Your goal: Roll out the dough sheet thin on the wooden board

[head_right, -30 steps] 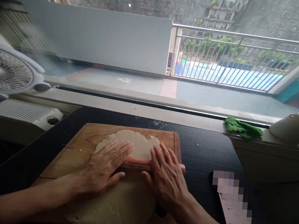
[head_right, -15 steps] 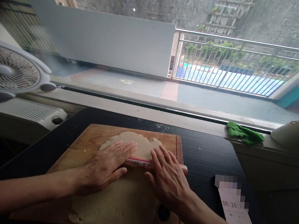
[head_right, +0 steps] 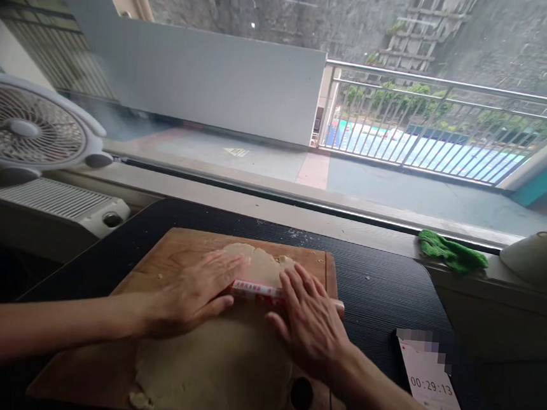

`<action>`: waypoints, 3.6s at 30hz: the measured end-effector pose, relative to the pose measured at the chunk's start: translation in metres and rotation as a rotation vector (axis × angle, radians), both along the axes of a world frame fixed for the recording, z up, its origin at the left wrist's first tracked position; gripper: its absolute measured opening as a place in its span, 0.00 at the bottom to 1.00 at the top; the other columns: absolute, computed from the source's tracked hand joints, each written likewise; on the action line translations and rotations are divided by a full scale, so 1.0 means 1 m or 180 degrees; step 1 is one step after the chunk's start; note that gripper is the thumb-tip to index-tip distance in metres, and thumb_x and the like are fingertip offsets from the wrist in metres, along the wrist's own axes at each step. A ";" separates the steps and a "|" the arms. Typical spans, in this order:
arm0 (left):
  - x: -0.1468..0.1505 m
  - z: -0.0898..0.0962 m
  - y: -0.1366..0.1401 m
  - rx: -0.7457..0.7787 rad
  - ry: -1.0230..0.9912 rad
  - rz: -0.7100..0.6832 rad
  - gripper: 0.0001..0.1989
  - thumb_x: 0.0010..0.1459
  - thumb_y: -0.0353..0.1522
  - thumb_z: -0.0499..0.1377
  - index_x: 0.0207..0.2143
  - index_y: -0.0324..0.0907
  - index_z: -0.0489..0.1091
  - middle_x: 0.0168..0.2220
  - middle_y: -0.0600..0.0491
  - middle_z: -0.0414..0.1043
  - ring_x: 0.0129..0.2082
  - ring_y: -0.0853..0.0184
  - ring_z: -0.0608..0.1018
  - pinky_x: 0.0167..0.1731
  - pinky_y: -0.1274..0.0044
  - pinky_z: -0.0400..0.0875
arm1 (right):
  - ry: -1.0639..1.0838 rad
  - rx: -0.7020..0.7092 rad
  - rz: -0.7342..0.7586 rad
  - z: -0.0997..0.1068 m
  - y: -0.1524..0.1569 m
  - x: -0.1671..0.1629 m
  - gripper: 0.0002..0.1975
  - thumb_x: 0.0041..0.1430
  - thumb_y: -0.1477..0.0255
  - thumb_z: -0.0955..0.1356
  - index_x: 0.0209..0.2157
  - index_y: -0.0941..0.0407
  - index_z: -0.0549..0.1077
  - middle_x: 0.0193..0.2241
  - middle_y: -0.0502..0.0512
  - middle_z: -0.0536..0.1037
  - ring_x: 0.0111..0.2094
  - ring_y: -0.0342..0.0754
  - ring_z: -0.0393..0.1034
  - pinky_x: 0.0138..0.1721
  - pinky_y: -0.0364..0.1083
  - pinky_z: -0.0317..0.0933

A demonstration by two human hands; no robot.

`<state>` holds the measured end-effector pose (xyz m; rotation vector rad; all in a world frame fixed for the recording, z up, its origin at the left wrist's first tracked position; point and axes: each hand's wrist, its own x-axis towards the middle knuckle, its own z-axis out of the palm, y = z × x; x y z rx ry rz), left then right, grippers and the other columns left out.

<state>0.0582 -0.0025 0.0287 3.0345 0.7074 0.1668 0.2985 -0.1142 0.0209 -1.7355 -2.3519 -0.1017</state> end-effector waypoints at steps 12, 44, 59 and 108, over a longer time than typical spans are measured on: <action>0.040 0.005 0.068 -0.0138 0.0028 0.0703 0.27 0.63 0.42 0.39 0.59 0.37 0.56 0.62 0.45 0.53 0.62 0.60 0.54 0.59 0.62 0.47 | -0.0051 -0.0036 -0.0633 0.008 0.075 0.018 0.28 0.64 0.58 0.54 0.57 0.61 0.59 0.60 0.62 0.57 0.63 0.53 0.43 0.59 0.54 0.46; 0.029 -0.002 0.061 0.0043 -0.0047 0.0453 0.25 0.64 0.39 0.40 0.58 0.36 0.57 0.60 0.45 0.58 0.61 0.62 0.57 0.59 0.64 0.49 | -0.0103 -0.0130 -0.0328 0.003 0.067 0.010 0.32 0.63 0.55 0.52 0.59 0.63 0.56 0.61 0.63 0.53 0.63 0.55 0.40 0.59 0.55 0.46; 0.037 -0.002 0.065 0.0142 -0.0172 0.0548 0.25 0.64 0.39 0.40 0.58 0.36 0.58 0.60 0.44 0.57 0.61 0.61 0.57 0.59 0.63 0.49 | -0.0088 -0.0116 -0.0441 0.000 0.076 0.008 0.32 0.63 0.56 0.52 0.59 0.64 0.56 0.61 0.65 0.53 0.63 0.55 0.41 0.59 0.55 0.46; 0.007 -0.003 -0.054 0.0397 -0.0599 0.1340 0.24 0.63 0.40 0.41 0.54 0.37 0.63 0.57 0.43 0.63 0.59 0.58 0.62 0.57 0.58 0.52 | 0.0072 0.0675 -0.1470 -0.018 -0.064 -0.051 0.27 0.64 0.60 0.53 0.59 0.59 0.57 0.59 0.62 0.59 0.61 0.54 0.47 0.58 0.56 0.45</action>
